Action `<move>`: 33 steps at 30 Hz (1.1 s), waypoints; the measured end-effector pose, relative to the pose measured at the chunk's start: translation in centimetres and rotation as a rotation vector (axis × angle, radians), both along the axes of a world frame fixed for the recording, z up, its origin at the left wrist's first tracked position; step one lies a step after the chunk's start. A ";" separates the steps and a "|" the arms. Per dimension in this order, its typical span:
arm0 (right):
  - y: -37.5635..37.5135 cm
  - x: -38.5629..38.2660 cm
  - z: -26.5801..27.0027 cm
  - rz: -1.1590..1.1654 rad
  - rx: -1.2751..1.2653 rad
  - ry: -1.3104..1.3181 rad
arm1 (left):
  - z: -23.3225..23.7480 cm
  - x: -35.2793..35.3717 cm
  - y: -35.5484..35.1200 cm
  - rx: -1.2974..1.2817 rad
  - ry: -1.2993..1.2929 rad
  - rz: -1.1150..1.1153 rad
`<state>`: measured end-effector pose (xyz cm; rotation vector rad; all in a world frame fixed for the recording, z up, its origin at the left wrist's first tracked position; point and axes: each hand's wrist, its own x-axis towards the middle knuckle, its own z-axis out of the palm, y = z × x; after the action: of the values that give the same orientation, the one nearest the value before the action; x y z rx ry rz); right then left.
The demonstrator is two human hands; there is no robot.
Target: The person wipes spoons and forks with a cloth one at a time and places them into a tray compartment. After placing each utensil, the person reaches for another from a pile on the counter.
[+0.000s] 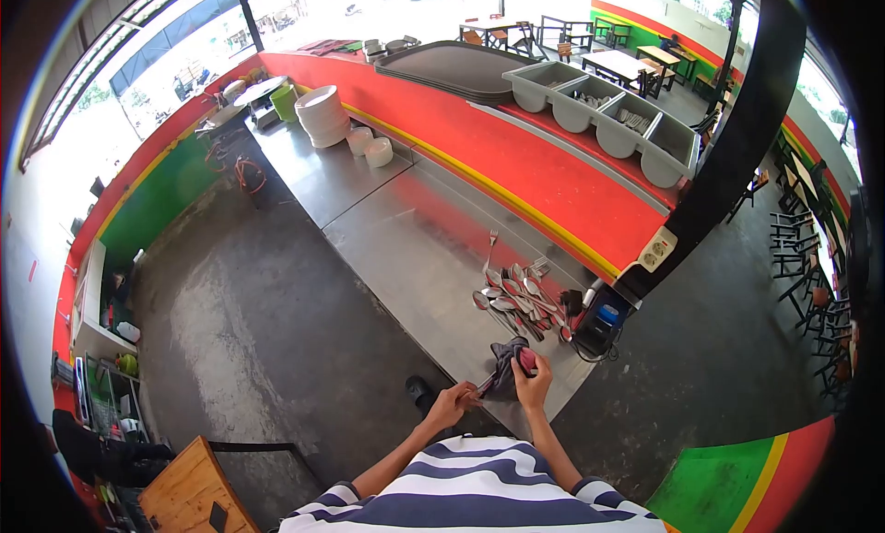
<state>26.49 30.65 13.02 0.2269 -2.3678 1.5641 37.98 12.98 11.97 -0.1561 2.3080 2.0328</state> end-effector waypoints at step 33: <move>6.5 2.1 -3.0 0.560 -0.525 -0.802 | -4.0 -0.5 6.5 0.721 -0.369 -0.016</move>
<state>28.61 37.15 10.04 0.1676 -2.3822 2.9285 37.45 19.50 7.97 -0.4175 1.2735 2.4217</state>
